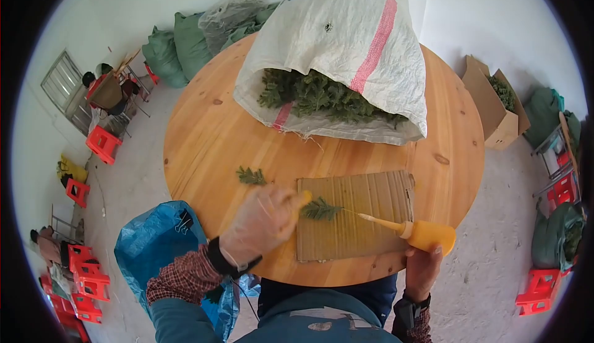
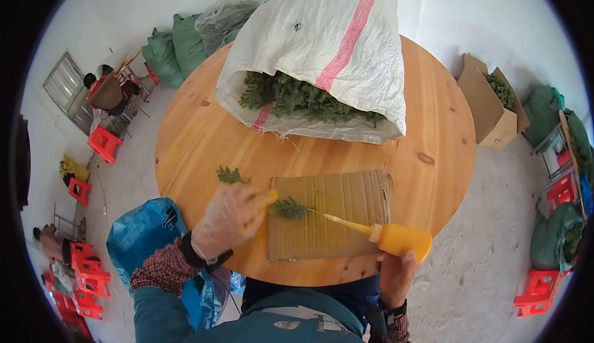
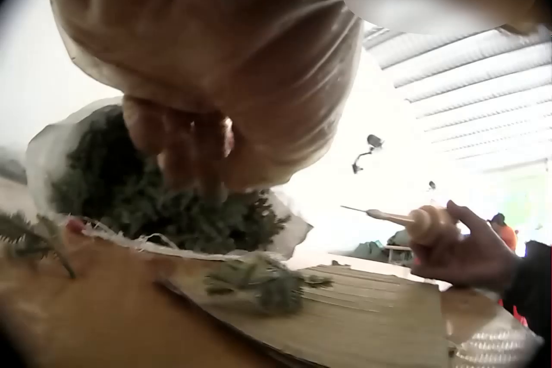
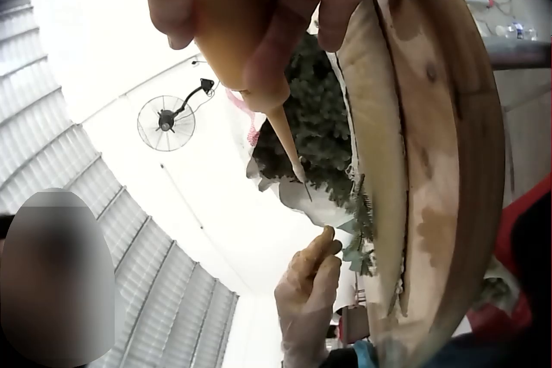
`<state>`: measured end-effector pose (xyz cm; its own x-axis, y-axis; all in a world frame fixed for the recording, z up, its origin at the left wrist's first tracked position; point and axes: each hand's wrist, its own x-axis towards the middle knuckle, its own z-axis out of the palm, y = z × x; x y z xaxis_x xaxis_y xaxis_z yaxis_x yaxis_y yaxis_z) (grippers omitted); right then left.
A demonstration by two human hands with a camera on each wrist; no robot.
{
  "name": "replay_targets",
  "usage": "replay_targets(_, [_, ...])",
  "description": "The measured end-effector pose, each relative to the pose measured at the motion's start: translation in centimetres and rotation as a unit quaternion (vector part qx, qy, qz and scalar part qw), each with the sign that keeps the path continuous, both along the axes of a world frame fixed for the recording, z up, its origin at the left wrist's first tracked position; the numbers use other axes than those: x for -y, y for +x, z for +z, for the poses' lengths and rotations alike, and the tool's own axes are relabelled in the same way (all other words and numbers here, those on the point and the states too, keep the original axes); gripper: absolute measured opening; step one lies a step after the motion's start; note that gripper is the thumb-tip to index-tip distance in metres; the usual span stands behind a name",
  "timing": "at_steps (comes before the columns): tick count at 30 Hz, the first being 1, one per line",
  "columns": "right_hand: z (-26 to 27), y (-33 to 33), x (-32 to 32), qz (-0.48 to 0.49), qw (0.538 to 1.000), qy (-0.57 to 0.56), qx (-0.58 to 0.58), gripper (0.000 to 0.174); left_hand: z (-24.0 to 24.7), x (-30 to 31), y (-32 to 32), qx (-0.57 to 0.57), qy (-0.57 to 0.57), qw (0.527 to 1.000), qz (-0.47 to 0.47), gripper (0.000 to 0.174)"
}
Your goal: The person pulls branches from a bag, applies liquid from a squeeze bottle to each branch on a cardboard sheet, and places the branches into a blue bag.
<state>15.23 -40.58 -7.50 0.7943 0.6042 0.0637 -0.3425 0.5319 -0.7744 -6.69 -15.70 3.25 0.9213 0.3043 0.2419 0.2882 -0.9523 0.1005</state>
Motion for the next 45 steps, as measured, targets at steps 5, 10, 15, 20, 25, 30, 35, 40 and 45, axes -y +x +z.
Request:
replay_targets(5, [0.6, -0.8, -0.8, -0.029, 0.995, -0.075, 0.064, 0.061, -1.4, 3.9, -0.3, -0.081, 0.062, 0.995, -0.016, 0.045])
replay_targets(10, [2.5, -1.3, -1.7, 0.012, 0.981, -0.135, 0.14, 0.07, -2.8, 3.6, -0.5, -0.08, 0.082, 0.993, -0.041, 0.044])
replay_targets(15, [3.7, -1.5, -3.3, 0.061, 0.978, -0.117, 0.163, 0.069, -3.0, 3.7, -0.8, -0.09, 0.103, 0.99, -0.041, 0.045])
replay_targets(20, [5.0, -1.4, -4.5, 0.102, 0.971, -0.118, 0.183, 0.07, -3.3, 3.9, -0.8, -0.109, 0.111, 0.987, -0.032, 0.045])
replay_targets(25, [4.9, -1.1, -4.9, 0.126, 0.965, -0.127, 0.193, 0.071, -3.3, 3.8, -0.8, -0.107, 0.102, 0.988, -0.034, 0.045])
replay_targets(30, [3.7, -0.4, -4.9, 0.102, 0.941, -0.158, 0.283, 0.07, -3.2, 3.9, -0.8, -0.104, 0.104, 0.989, -0.033, 0.046])
replay_targets(35, [4.7, -1.0, -5.3, 0.12, 0.96, -0.137, 0.211, 0.068, -3.2, 3.9, -0.9, -0.106, 0.094, 0.989, -0.032, 0.047])
replay_targets(40, [4.9, -0.8, -5.1, 0.114, 0.961, -0.135, 0.214, 0.064, -3.1, 4.0, -0.9, -0.108, 0.096, 0.989, -0.031, 0.048])
replay_targets(45, [4.9, -0.7, -4.5, 0.095, 0.96, -0.139, 0.222, 0.061, -3.2, 4.0, -0.8, -0.111, 0.102, 0.988, -0.03, 0.049])
